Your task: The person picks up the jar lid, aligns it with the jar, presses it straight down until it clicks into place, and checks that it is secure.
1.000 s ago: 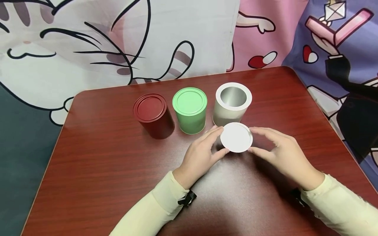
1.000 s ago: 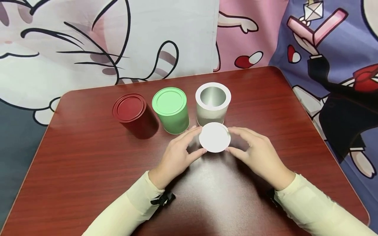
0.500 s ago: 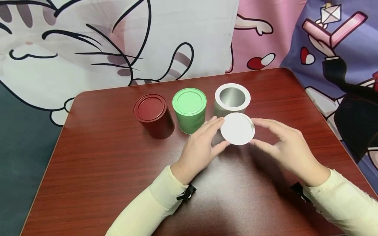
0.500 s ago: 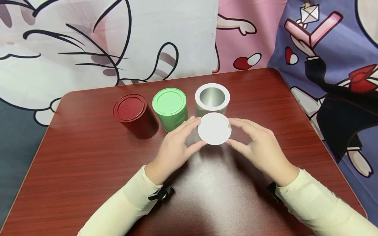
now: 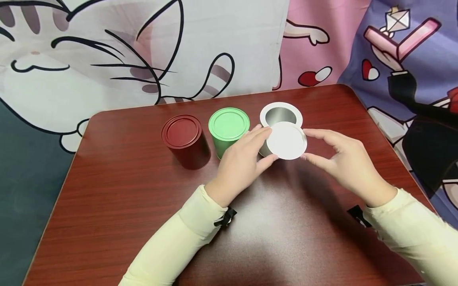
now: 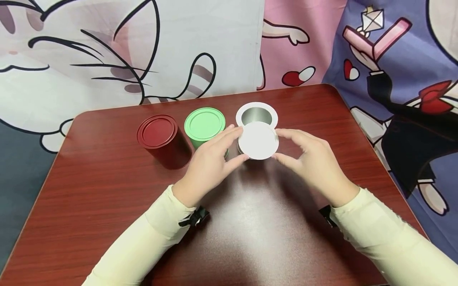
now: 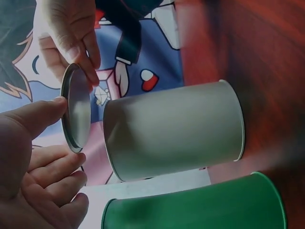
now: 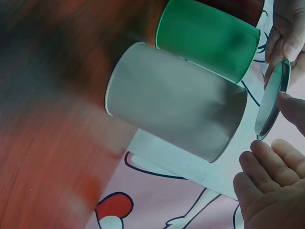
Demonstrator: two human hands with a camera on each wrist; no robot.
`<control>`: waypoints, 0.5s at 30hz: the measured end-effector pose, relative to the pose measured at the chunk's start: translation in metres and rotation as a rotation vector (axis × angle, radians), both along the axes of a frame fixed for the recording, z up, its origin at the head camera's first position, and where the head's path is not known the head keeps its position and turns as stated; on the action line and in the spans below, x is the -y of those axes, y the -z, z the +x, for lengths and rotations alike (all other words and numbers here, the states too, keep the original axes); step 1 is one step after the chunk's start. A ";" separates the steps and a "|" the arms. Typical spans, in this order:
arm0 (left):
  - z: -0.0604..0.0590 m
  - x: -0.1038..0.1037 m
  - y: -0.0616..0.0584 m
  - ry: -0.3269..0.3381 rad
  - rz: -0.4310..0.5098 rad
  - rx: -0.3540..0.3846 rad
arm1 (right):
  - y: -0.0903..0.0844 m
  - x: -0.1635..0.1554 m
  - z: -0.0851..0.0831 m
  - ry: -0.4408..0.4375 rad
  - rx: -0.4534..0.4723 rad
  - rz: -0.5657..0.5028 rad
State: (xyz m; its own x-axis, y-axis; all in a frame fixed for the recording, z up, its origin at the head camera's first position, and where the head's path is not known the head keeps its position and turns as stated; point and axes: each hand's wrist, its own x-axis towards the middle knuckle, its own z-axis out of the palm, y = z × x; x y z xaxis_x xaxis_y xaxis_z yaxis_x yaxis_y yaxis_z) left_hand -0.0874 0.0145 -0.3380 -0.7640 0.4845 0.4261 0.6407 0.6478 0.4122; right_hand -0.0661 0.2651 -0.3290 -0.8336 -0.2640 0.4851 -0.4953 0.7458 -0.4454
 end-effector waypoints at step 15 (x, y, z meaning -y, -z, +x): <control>-0.031 -0.003 -0.013 -0.006 -0.202 0.151 | -0.004 0.004 -0.026 0.059 0.108 0.027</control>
